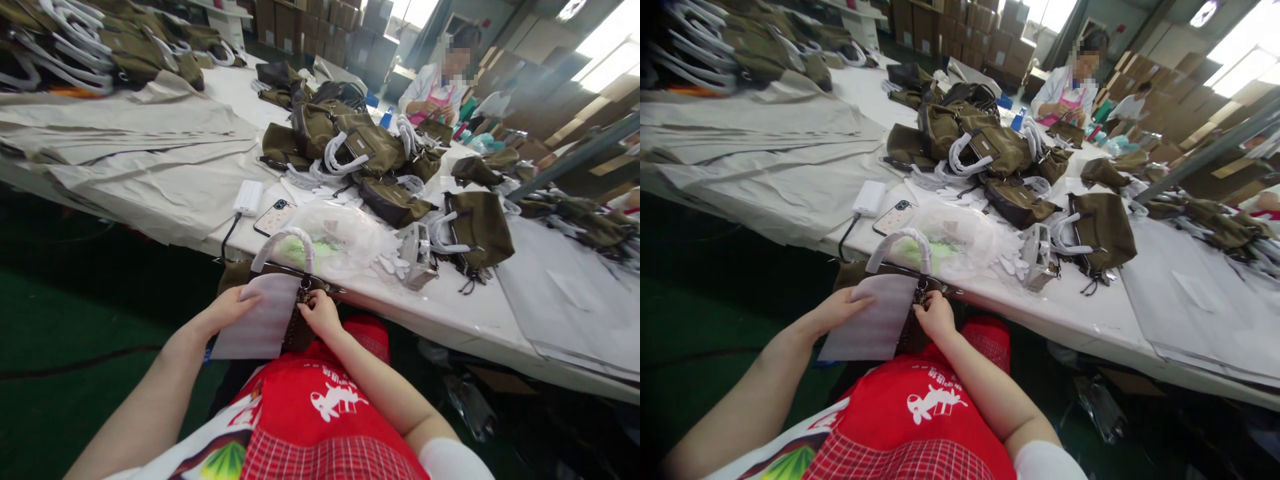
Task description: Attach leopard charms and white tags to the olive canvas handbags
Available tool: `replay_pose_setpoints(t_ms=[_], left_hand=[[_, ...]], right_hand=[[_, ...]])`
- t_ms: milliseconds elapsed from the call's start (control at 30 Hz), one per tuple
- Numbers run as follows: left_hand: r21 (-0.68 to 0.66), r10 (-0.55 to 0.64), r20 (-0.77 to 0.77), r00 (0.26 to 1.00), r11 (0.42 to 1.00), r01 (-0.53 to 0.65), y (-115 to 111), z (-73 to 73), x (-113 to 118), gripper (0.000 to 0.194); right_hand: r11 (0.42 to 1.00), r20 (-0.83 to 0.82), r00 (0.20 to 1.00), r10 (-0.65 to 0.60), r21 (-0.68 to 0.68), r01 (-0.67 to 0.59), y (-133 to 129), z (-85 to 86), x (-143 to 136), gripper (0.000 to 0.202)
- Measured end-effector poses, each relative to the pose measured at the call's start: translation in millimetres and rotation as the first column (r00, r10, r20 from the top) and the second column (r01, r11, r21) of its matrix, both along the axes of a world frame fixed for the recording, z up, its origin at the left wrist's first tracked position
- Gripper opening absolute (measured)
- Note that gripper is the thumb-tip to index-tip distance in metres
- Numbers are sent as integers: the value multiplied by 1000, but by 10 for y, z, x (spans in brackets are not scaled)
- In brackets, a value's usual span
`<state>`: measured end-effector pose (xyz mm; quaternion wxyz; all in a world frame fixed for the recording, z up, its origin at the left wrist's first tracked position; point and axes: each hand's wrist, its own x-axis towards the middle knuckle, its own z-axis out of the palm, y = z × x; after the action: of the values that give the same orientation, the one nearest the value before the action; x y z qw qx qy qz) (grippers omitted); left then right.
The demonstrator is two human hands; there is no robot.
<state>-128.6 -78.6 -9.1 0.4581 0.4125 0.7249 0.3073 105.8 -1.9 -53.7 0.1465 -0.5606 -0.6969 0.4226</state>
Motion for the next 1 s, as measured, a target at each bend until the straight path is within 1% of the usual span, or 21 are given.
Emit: replay_pose_setpoints(t_ms=[33, 67, 100, 133, 200, 233, 300, 333, 400, 433, 500, 567, 633, 700, 767, 867, 900, 1000], left_hand=[[-6, 3, 7, 1000, 1000, -3, -12, 14, -52, 66], [-13, 9, 4, 1000, 1000, -9, -26, 31, -112, 66], [-24, 12, -1, 1000, 1000, -12, -41, 50, -175, 65], [-40, 10, 2, 1000, 999, -9, -57, 69, -234, 63], [-91, -38, 62, 997, 995, 44, -83, 98, -317, 57], [-120, -80, 110, 991, 988, 93, -87, 105, -330, 54], [-157, -148, 200, 968, 971, 181, -68, 95, -289, 48], [-159, -157, 240, 958, 967, 198, -45, 79, -237, 46], [-137, -129, 320, 939, 974, 181, 24, 31, -91, 47], [-121, -108, 360, 927, 979, 162, 66, 3, -9, 49], [-100, -85, 419, 904, 985, 139, 149, -49, 150, 51], [-101, -58, 469, 881, 988, 119, 217, -87, 276, 48], [-128, 23, 557, 830, 990, 59, 258, -111, 361, 41], [-172, 110, 638, 762, 985, 2, 270, -131, 412, 33], [-237, 188, 706, 683, 971, -21, 256, -159, 437, 27], [-328, 287, 765, 577, 944, -34, 207, -221, 451, 26], [-353, 317, 770, 553, 934, -43, 189, -244, 454, 26], [-399, 379, 768, 516, 914, -77, 154, -294, 472, 28]], right_hand=[[999, 28, 1000, -11, 50, 10, -12, -10, -3, 36], [997, 25, 999, -24, 69, 22, -22, -14, -3, 36], [998, -13, 999, -39, 49, 39, -26, -9, 0, 35], [998, -76, 996, -56, -12, 55, -23, 7, 6, 33], [976, -241, 965, -102, -211, 50, 10, 75, 27, 27], [947, -321, 938, -128, -319, 20, 38, 124, 39, 25], [867, -443, 878, -181, -493, -70, 107, 237, 63, 23], [830, -484, 849, -212, -548, -106, 141, 291, 72, 23], [778, -529, 807, -262, -610, -147, 192, 381, 78, 25], [765, -538, 798, -272, -623, -160, 206, 412, 74, 26], [765, -549, 794, -260, -619, -178, 207, 448, 53, 28], [780, -552, 799, -240, -600, -180, 182, 454, 24, 30], [803, -541, 807, -237, -576, -151, 147, 440, -3, 30], [830, -522, 820, -233, -547, -112, 111, 414, -24, 28], [846, -508, 827, -241, -528, -78, 80, 388, -38, 26], [848, -513, 812, -278, -528, -43, 53, 369, -43, 26], [847, -521, 804, -287, -530, -42, 50, 369, -41, 27], [840, -545, 789, -284, -539, -70, 57, 374, -36, 29]])
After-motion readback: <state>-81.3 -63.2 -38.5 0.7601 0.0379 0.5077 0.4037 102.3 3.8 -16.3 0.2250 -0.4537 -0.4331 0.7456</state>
